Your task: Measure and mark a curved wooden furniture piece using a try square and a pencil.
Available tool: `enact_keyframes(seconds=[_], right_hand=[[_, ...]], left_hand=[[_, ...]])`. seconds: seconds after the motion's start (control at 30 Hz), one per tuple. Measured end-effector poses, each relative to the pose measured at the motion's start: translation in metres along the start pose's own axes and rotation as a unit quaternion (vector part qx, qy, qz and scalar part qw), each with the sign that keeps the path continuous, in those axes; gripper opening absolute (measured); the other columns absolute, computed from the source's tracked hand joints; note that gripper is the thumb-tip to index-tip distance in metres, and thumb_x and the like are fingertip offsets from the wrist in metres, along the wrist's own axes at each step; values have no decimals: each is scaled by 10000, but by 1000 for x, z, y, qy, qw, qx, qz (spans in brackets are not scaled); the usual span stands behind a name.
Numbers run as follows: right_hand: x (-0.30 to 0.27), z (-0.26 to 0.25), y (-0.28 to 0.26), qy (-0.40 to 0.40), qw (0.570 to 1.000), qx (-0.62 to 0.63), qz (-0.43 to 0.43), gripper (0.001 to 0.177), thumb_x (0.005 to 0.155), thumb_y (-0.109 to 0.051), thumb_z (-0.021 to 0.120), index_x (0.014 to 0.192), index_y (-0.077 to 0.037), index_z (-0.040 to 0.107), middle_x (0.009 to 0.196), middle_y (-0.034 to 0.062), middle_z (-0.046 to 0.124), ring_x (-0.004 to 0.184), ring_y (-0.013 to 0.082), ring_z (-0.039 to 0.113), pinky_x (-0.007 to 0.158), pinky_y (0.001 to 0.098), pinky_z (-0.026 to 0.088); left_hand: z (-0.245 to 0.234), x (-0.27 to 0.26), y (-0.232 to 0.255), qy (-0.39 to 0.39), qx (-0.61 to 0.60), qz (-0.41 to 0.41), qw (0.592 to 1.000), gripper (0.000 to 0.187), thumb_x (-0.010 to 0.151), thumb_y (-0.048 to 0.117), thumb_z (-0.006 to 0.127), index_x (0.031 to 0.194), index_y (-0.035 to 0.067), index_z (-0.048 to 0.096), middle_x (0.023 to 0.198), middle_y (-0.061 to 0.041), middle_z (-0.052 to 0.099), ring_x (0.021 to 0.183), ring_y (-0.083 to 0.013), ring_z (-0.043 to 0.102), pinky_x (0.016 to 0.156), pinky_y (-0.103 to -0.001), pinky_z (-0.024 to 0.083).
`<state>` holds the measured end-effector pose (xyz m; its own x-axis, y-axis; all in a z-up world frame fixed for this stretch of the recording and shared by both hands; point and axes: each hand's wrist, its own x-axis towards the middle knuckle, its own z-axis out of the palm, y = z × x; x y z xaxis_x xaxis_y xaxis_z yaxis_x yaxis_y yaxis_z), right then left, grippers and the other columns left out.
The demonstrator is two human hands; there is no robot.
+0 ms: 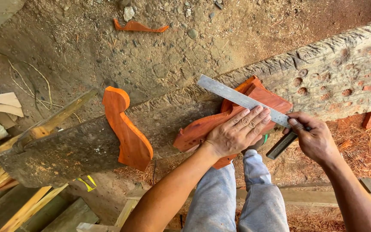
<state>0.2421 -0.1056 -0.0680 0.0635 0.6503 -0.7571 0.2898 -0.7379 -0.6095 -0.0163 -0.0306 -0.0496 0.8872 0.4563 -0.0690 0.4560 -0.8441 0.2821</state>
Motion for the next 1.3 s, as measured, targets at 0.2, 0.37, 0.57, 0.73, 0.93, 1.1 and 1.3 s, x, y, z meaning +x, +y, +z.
enact_keyframes(seconds=[0.2, 0.37, 0.57, 0.73, 0.93, 1.1, 1.3], right_hand=[[-1, 1, -4, 4, 1000, -10, 16, 211, 1044, -147, 573, 1166, -41, 709, 851, 41, 742, 841, 140, 646, 801, 317, 513], [-1, 2, 0, 9, 1000, 5, 16, 220, 1044, -161, 579, 1171, -36, 708, 871, 44, 741, 857, 134, 641, 812, 318, 517], [-3, 0, -10, 10, 999, -27, 25, 237, 1043, -166, 578, 1208, -50, 704, 879, 47, 753, 860, 139, 651, 813, 322, 520], [-8, -9, -24, 17, 997, -54, -59, 307, 1063, -243, 524, 1223, -42, 693, 951, 75, 733, 916, 168, 660, 830, 347, 526], [-18, -62, -23, 217, 932, -260, -133, 427, 1165, -173, 349, 1003, -42, 723, 801, 146, 648, 760, 259, 579, 709, 419, 468], [-14, -39, -80, 137, 970, 126, -155, 377, 1237, -291, 560, 1000, -54, 732, 884, 88, 694, 714, 124, 632, 663, 306, 545], [13, -16, -131, 13, 967, -65, -244, 256, 956, -257, 698, 1165, -130, 775, 1005, 81, 791, 784, 158, 759, 637, 314, 614]], left_hand=[[0, 0, 1, 3, 0, -2, 1000, 625, 1137, 434, 502, 1616, 43, 415, 1687, -84, 360, 1581, -229, 305, 1322, -411, 190], [-1, 1, 0, 7, 5, -4, 1000, 627, 1136, 430, 506, 1618, 40, 411, 1685, -83, 370, 1579, -221, 312, 1320, -408, 190], [-2, 1, 1, 6, -3, -6, 1000, 619, 1130, 422, 515, 1612, 45, 418, 1678, -75, 383, 1575, -213, 322, 1322, -405, 198], [-2, 1, 0, 19, -2, 1, 1000, 609, 1126, 419, 522, 1598, 44, 435, 1663, -75, 406, 1564, -220, 343, 1315, -412, 219], [5, 1, 1, 50, -15, -7, 999, 575, 1130, 398, 538, 1586, 58, 460, 1650, -91, 424, 1553, -225, 370, 1314, -429, 241], [5, 5, 2, 44, -18, -7, 999, 565, 1119, 379, 544, 1572, 49, 472, 1641, -129, 415, 1546, -256, 382, 1306, -438, 250], [14, 1, 0, 52, -28, -6, 998, 591, 1097, 404, 568, 1558, 41, 495, 1629, -147, 431, 1535, -276, 387, 1293, -443, 288]])
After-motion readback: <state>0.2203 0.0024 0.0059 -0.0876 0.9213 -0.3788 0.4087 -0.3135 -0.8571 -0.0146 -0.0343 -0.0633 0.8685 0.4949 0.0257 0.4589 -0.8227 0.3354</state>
